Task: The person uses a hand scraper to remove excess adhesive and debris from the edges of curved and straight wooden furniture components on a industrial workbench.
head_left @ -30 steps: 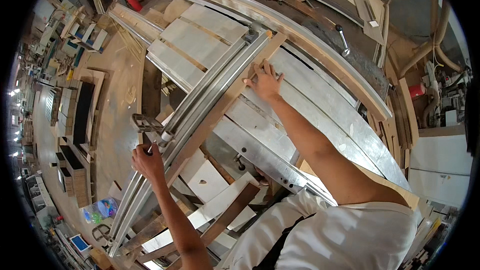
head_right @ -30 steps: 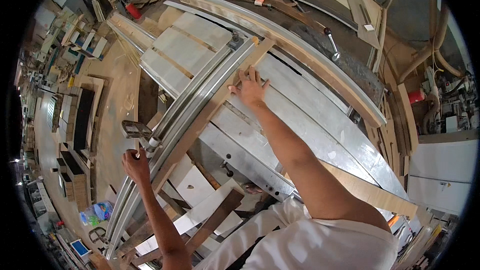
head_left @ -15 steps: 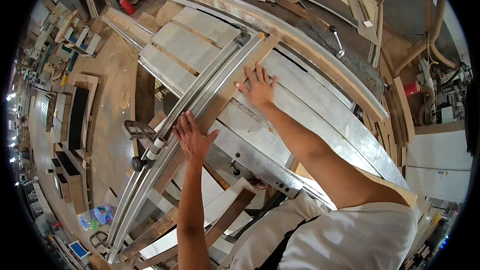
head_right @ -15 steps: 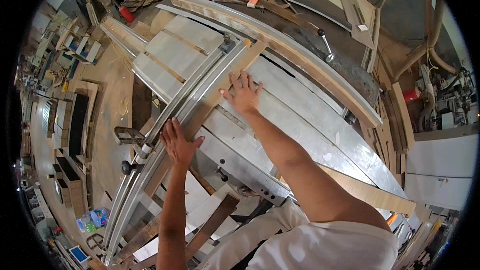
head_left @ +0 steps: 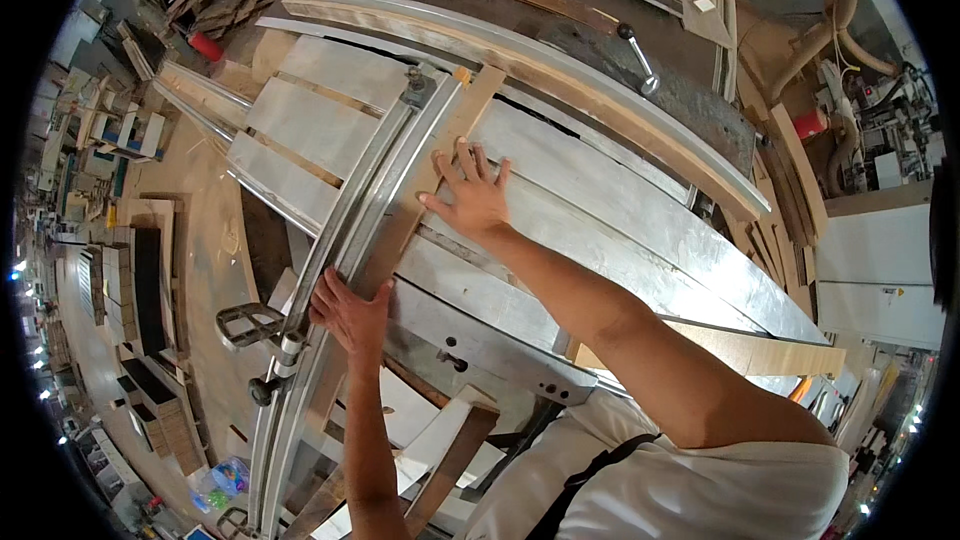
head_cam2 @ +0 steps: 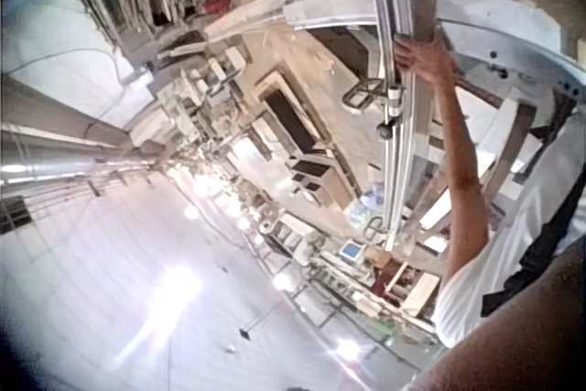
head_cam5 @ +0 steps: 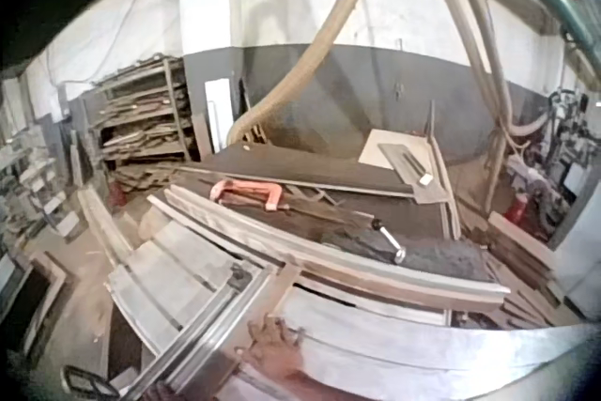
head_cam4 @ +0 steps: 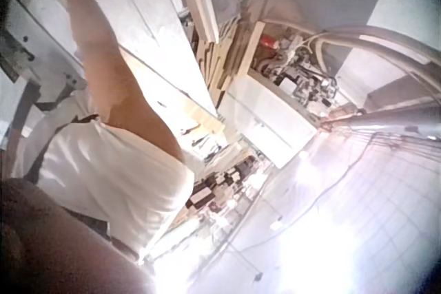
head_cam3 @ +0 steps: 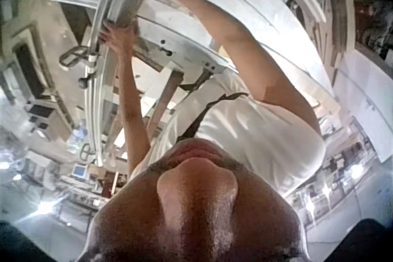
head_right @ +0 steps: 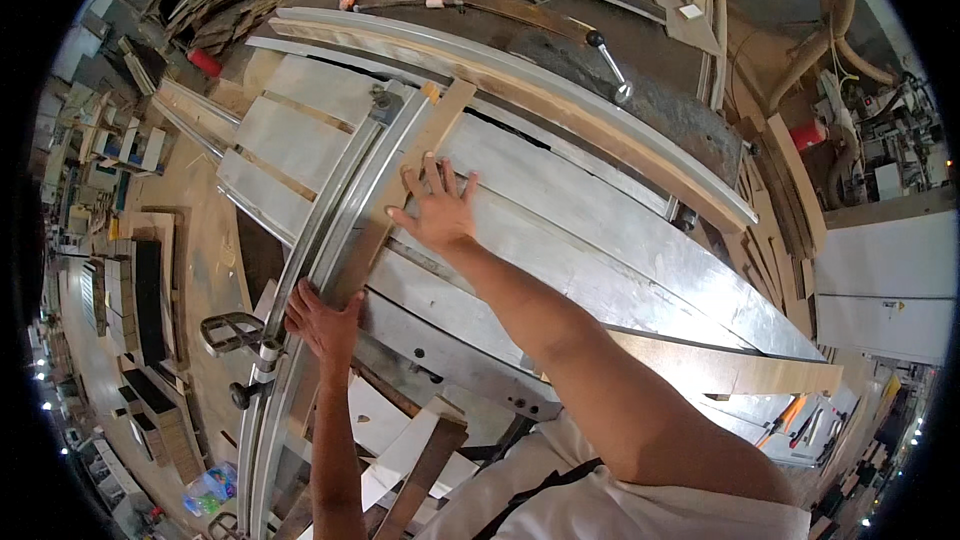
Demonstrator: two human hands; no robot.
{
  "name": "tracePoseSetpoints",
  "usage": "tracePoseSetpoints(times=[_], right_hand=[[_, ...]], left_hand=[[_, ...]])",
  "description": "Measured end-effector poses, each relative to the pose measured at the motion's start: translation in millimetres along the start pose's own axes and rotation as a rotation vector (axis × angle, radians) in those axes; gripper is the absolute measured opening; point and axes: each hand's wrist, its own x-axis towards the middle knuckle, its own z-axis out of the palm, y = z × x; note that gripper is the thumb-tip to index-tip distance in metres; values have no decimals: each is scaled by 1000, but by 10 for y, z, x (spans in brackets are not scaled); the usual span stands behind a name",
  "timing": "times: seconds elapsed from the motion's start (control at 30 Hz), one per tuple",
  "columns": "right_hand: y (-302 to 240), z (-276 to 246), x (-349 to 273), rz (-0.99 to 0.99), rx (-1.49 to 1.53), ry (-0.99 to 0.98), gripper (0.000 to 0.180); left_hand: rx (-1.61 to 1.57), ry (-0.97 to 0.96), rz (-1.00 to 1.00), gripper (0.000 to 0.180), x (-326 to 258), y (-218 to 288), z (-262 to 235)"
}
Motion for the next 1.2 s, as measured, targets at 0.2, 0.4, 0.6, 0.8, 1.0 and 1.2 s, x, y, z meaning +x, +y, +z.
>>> tracePoseSetpoints(times=[0.2, 0.4, 0.6, 0.8, 1.0, 1.2], right_hand=[[-20, -2, 11, 6, 24, 17, 75], [44, 127, 222, 160, 152, 116, 73], [-15, 45, 270, 207, 158, 52, 76], [-31, -45, 345, 263, 180, -32, 78], [-46, 3, 385, 262, 208, -39, 80], [-6, 89, 344, 239, 234, -4, 81]], left_hand=[[12, 60, 40, 103, -3, 19, 7], [18, 38, -15, 103, 28, 90, 22], [9, 75, -2, 101, 3, 74, 20], [6, 28, -33, 101, 23, 133, -17], [7, 43, -74, 103, 18, 111, 0], [-25, 64, -78, 101, 22, 106, 30]])
